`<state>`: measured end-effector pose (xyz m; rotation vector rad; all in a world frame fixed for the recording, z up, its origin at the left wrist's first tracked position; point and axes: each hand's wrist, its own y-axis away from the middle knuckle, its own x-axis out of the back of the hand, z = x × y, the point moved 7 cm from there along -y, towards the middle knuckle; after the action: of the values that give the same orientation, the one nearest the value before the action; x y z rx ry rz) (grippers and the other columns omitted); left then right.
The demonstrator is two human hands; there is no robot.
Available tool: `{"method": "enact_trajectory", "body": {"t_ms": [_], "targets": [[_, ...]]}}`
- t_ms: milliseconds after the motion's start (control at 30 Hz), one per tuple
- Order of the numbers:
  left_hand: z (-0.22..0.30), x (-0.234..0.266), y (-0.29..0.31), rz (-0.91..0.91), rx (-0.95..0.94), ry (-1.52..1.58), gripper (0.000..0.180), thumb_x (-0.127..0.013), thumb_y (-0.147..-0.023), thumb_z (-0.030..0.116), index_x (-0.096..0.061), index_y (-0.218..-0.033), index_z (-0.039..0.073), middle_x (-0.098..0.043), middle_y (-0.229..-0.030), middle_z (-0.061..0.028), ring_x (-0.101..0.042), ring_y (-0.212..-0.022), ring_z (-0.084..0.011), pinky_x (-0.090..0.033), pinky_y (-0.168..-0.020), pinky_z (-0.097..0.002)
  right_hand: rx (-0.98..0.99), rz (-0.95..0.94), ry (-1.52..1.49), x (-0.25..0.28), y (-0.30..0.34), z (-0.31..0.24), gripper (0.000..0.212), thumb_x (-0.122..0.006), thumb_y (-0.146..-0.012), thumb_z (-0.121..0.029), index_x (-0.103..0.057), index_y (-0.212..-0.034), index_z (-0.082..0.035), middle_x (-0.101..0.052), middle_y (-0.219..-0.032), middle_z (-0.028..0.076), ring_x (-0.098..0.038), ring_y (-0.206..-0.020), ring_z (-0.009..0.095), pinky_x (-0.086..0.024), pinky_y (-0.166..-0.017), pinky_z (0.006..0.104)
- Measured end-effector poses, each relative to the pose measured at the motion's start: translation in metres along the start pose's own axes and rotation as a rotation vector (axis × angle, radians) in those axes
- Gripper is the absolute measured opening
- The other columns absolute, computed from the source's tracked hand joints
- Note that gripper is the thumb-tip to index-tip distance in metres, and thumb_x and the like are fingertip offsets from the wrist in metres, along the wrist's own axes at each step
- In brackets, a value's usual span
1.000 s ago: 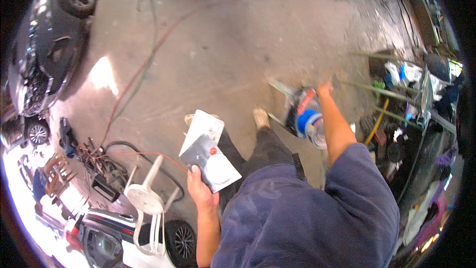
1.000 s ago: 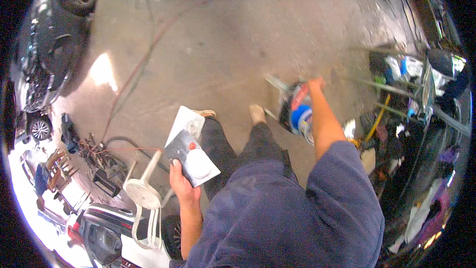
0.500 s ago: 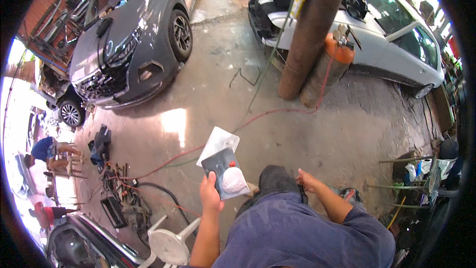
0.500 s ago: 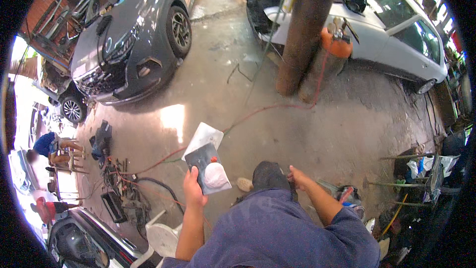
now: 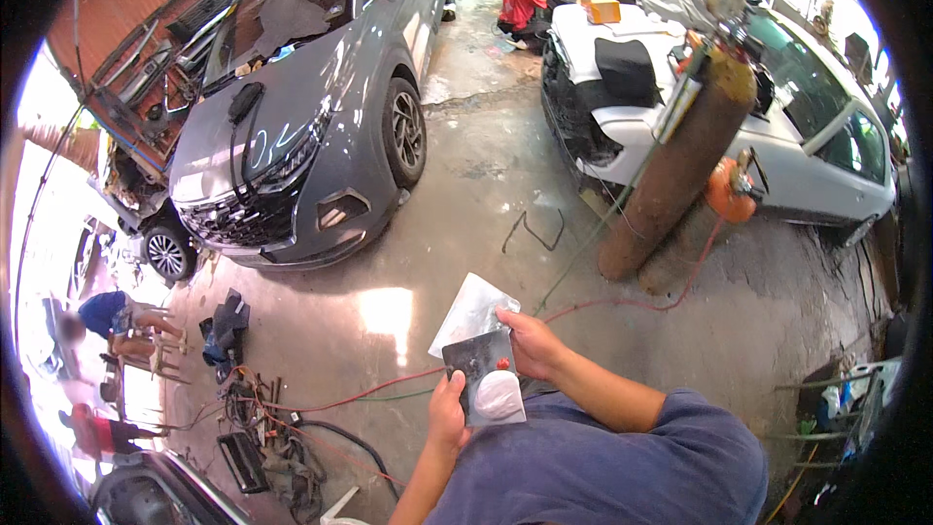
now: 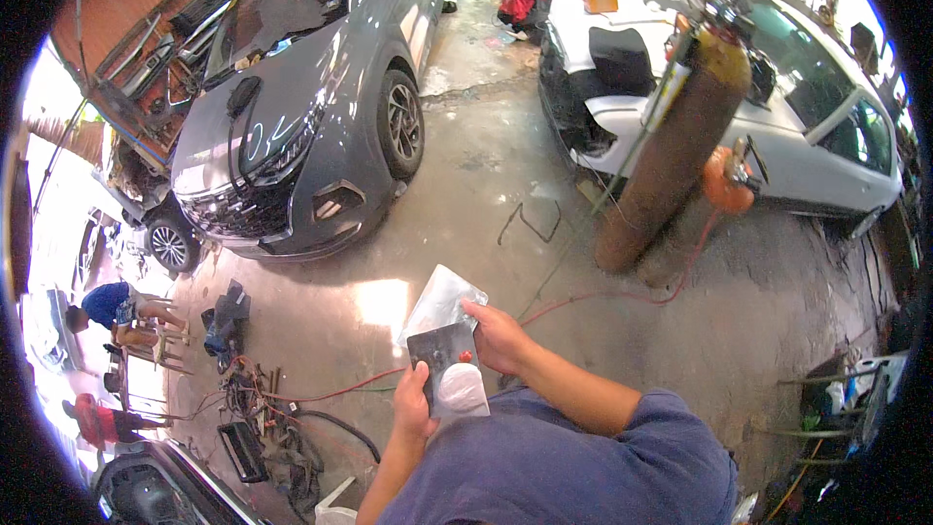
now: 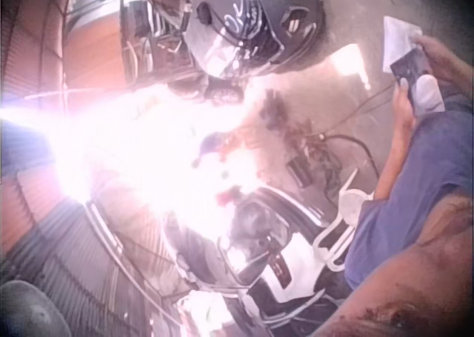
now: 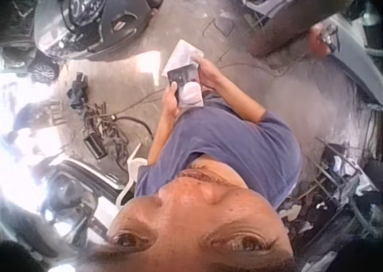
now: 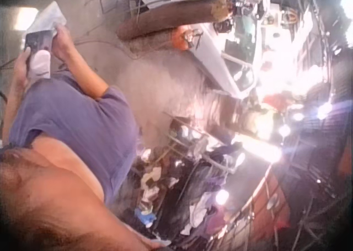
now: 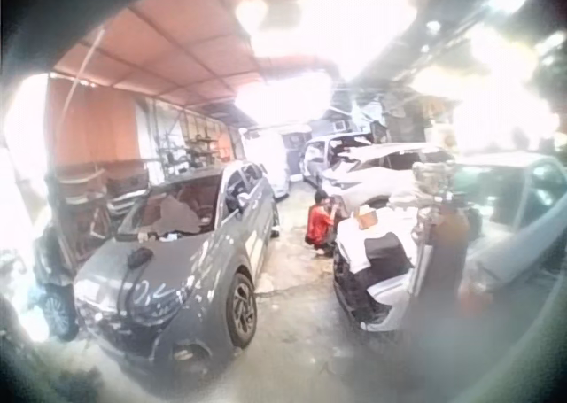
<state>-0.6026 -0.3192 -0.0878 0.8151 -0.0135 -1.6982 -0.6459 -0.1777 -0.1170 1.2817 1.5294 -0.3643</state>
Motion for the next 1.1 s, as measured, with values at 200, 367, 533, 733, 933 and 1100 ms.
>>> {"method": "enact_trajectory", "body": {"t_ms": [200,367,533,733,933,1100], "targets": [[0.050,-0.007,-0.119,0.015,-0.030,0.268,0.050,-0.041,-0.106,0.039,-0.052,-0.134,0.000,-0.063,-0.127,-0.0148,-0.062,-0.116,-0.0282,-0.048,-0.102,-0.0440,0.274,0.094,-0.181,0.027,-0.119,-0.116,0.035,-0.051,-0.101,-0.022,-0.054,-0.130,-0.003,-0.066,-0.123,0.012,-0.063,-0.114,0.029,-0.049,-0.099,0.0483],[0.080,0.028,-0.185,0.128,-0.057,0.425,0.043,-0.048,-0.104,0.035,-0.052,-0.135,0.005,-0.064,-0.128,-0.0108,-0.062,-0.116,-0.0271,-0.049,-0.100,-0.0463,0.398,0.071,-0.059,0.038,-0.128,-0.182,0.043,-0.056,-0.091,-0.002,-0.052,-0.133,-0.003,-0.064,-0.125,0.011,-0.060,-0.120,0.029,-0.045,-0.107,0.0483],[0.119,0.026,-0.261,0.132,-0.095,0.328,0.044,-0.047,-0.105,0.032,-0.048,-0.138,0.003,-0.061,-0.131,-0.0122,-0.061,-0.117,-0.0272,-0.049,-0.101,-0.0451,0.392,0.248,-0.034,0.073,-0.153,-0.193,0.048,-0.057,-0.087,0.003,-0.053,-0.134,-0.006,-0.062,-0.130,0.009,-0.058,-0.123,0.027,-0.043,-0.108,0.0466],[0.179,0.011,-0.368,0.022,-0.133,0.119,0.046,-0.045,-0.106,0.032,-0.047,-0.138,0.000,-0.060,-0.133,-0.0123,-0.060,-0.118,-0.0256,-0.047,-0.103,-0.0418,0.691,0.359,1.141,0.013,-0.204,-0.275,0.044,-0.055,-0.087,0.004,-0.059,-0.129,-0.008,-0.061,-0.132,0.009,-0.056,-0.124,0.029,-0.040,-0.108,0.0446],[0.244,0.013,-0.476,-0.065,-0.210,-0.103,0.042,-0.045,-0.107,0.031,-0.049,-0.133,-0.002,-0.060,-0.125,-0.0105,-0.057,-0.112,-0.0189,-0.045,-0.099,-0.0325,1.012,0.205,2.376,-0.112,-0.319,-0.352,0.045,-0.060,-0.081,-0.008,-0.063,-0.124,-0.017,-0.059,-0.132,0.005,-0.053,-0.125,0.029,-0.034,-0.110,0.0551],[0.311,0.028,-0.548,-0.008,-0.293,-0.271,0.033,-0.046,-0.107,0.029,-0.056,-0.116,-0.002,-0.062,-0.106,-0.0056,-0.054,-0.095,-0.0133,-0.045,-0.086,-0.0300,0.990,-0.021,2.431,-0.147,-0.418,-0.355,0.040,-0.061,-0.080,-0.013,-0.065,-0.119,-0.019,-0.060,-0.127,0.001,-0.053,-0.124,0.024,-0.035,-0.108,0.0573]]}}
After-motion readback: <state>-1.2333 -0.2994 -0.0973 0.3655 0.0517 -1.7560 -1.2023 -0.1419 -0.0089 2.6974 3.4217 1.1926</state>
